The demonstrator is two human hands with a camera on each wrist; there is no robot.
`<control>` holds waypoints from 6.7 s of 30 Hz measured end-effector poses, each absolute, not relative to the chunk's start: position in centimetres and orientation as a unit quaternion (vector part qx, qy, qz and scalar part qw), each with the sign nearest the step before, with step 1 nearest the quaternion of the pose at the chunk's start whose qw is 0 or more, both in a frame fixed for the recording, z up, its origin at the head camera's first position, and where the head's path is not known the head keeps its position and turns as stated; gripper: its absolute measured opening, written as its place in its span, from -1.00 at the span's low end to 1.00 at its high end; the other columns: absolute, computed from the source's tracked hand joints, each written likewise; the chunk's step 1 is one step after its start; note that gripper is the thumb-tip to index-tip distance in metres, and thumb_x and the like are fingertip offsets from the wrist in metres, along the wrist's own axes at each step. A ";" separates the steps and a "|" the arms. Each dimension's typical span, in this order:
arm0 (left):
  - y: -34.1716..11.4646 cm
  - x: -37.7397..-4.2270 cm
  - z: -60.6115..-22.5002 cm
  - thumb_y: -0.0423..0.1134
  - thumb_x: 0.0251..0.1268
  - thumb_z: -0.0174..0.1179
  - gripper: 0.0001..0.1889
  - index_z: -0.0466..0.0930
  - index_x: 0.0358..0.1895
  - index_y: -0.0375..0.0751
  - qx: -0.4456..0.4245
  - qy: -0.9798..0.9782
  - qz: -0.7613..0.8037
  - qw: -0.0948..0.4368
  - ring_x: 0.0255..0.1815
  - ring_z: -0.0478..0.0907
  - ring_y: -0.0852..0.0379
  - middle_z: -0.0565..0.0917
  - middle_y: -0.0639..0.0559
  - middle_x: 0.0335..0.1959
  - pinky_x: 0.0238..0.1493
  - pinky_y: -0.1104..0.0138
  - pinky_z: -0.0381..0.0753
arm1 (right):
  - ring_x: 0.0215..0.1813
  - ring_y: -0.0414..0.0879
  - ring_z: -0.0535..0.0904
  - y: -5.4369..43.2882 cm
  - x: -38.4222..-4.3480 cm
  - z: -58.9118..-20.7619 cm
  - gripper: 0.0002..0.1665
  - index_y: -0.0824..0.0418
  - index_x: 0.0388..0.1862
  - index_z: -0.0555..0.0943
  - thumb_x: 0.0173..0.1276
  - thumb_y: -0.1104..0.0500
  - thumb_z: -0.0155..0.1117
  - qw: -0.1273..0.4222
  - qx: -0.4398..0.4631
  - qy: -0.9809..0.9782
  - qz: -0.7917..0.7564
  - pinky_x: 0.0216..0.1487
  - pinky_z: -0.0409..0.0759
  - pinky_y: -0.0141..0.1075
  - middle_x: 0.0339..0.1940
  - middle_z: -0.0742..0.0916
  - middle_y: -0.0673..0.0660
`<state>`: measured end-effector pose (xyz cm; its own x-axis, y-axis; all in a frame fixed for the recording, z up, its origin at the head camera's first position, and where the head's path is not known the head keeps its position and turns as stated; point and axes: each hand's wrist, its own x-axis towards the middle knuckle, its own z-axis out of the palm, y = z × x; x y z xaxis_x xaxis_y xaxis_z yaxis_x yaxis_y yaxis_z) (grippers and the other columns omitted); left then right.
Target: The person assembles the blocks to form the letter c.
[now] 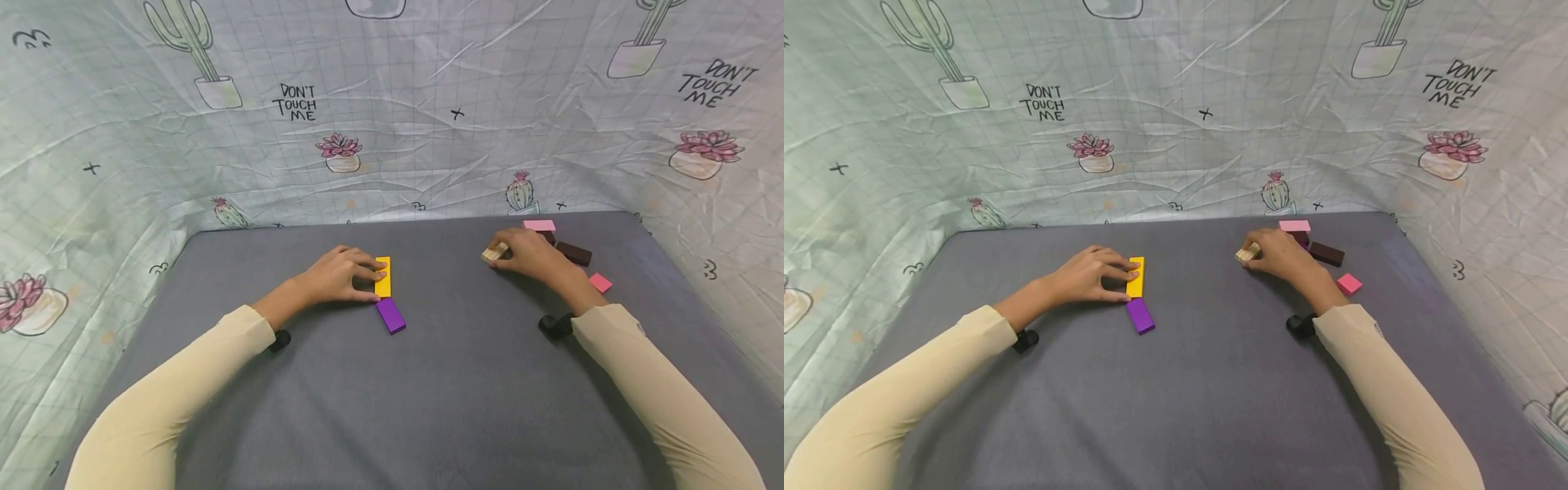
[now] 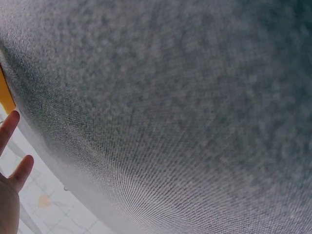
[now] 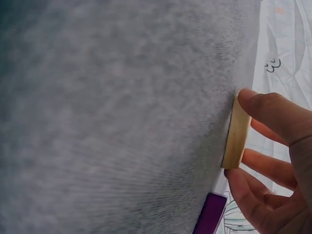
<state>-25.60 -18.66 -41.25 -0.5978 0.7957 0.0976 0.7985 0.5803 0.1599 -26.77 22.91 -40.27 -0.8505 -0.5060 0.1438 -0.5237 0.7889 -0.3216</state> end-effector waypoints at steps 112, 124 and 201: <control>-18.4 -25.9 -41.1 0.18 0.21 0.41 -0.49 0.74 0.16 0.03 -0.467 -0.880 -0.085 0.025 0.31 0.49 0.02 0.69 0.10 0.19 0.39 -0.07 0.32 | 0.06 0.06 0.58 9.0 -29.8 -38.4 -0.55 0.15 0.01 0.73 0.20 -0.01 0.59 -0.009 0.303 -0.923 0.238 0.12 0.51 -0.05 0.04 0.72 0.16; -18.5 -25.8 -41.1 0.19 0.22 0.40 -0.50 0.76 0.14 0.04 -0.470 -0.878 -0.085 0.027 0.29 0.51 0.02 0.69 0.11 0.18 0.38 -0.07 0.34 | 0.13 0.02 0.57 8.0 -30.5 -39.1 -0.51 0.15 0.05 0.74 0.20 -0.03 0.60 -0.019 0.308 -0.923 0.230 0.19 0.50 -0.08 0.07 0.74 0.10; -18.4 -25.1 -41.0 0.18 0.31 0.33 -0.43 0.61 0.30 0.00 -0.449 -0.887 -0.106 0.004 0.39 0.37 -0.05 0.56 0.08 0.36 0.33 -0.12 0.35 | 0.00 -0.03 0.61 4.2 -31.7 -39.4 -0.75 0.07 -0.01 0.81 0.36 0.10 0.46 -0.108 0.188 -0.944 0.247 0.01 0.59 -0.23 -0.04 0.80 0.04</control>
<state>-25.06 -18.37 -41.01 -0.5964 0.7960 0.1035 0.7979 0.5738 0.1847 -31.70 4.19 -39.39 -0.9060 -0.4082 -0.1120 -0.3008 0.8071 -0.5081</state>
